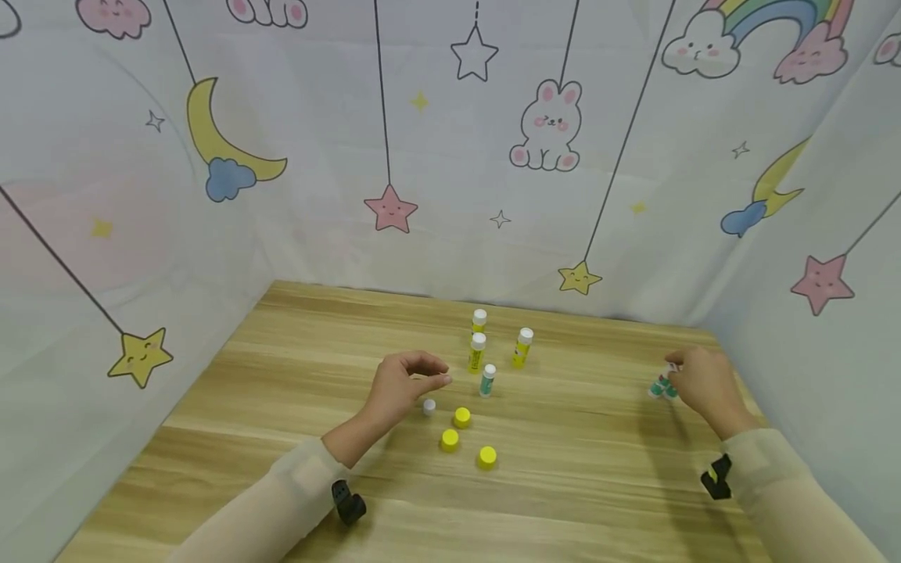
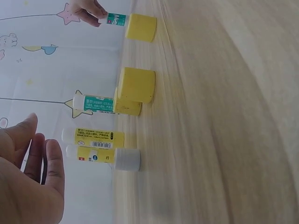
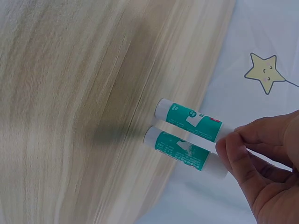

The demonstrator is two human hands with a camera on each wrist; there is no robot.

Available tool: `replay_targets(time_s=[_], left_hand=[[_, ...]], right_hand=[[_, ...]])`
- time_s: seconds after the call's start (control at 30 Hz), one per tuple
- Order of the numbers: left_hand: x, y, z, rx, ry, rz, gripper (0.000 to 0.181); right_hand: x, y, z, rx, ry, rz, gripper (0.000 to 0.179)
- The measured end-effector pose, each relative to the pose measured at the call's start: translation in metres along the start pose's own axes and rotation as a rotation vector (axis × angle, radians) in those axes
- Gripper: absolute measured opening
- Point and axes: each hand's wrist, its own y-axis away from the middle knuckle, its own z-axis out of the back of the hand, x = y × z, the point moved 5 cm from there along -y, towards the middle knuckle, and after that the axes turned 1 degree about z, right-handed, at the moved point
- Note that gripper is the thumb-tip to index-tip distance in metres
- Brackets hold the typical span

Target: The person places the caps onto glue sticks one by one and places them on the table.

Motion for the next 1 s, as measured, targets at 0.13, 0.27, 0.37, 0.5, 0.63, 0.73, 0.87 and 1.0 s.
replay_targets(time_s=[0.13, 0.27, 0.37, 0.5, 0.63, 0.73, 0.87, 1.0], left_hand=[[0.001, 0.0, -0.001, -0.006, -0.003, 0.004, 0.014], [0.002, -0.001, -0.003, -0.008, -0.024, 0.01, 0.012], [0.004, -0.003, -0.005, -0.009, -0.042, 0.024, 0.014], [0.008, -0.006, -0.01, -0.007, -0.051, 0.052, 0.018], [0.01, -0.011, -0.018, 0.009, -0.058, 0.074, 0.021], [0.011, -0.015, -0.026, 0.04, -0.069, 0.076, 0.025], [0.014, -0.021, -0.036, 0.086, -0.087, 0.088, 0.032], [0.016, -0.024, -0.045, 0.117, -0.107, 0.118, 0.035]], right_hand=[[-0.001, 0.002, 0.001, -0.019, -0.016, 0.0, 0.03], [0.0, 0.006, 0.004, -0.028, -0.046, -0.023, 0.033], [0.005, 0.012, 0.008, -0.052, -0.064, -0.031, 0.034], [0.022, 0.02, 0.012, -0.113, -0.095, 0.005, 0.034], [0.042, 0.027, 0.014, -0.148, -0.136, 0.04, 0.033], [0.056, 0.032, 0.014, -0.157, -0.167, 0.045, 0.033], [0.071, 0.04, 0.012, -0.16, -0.223, 0.038, 0.032], [0.081, 0.047, 0.01, -0.161, -0.293, 0.015, 0.032]])
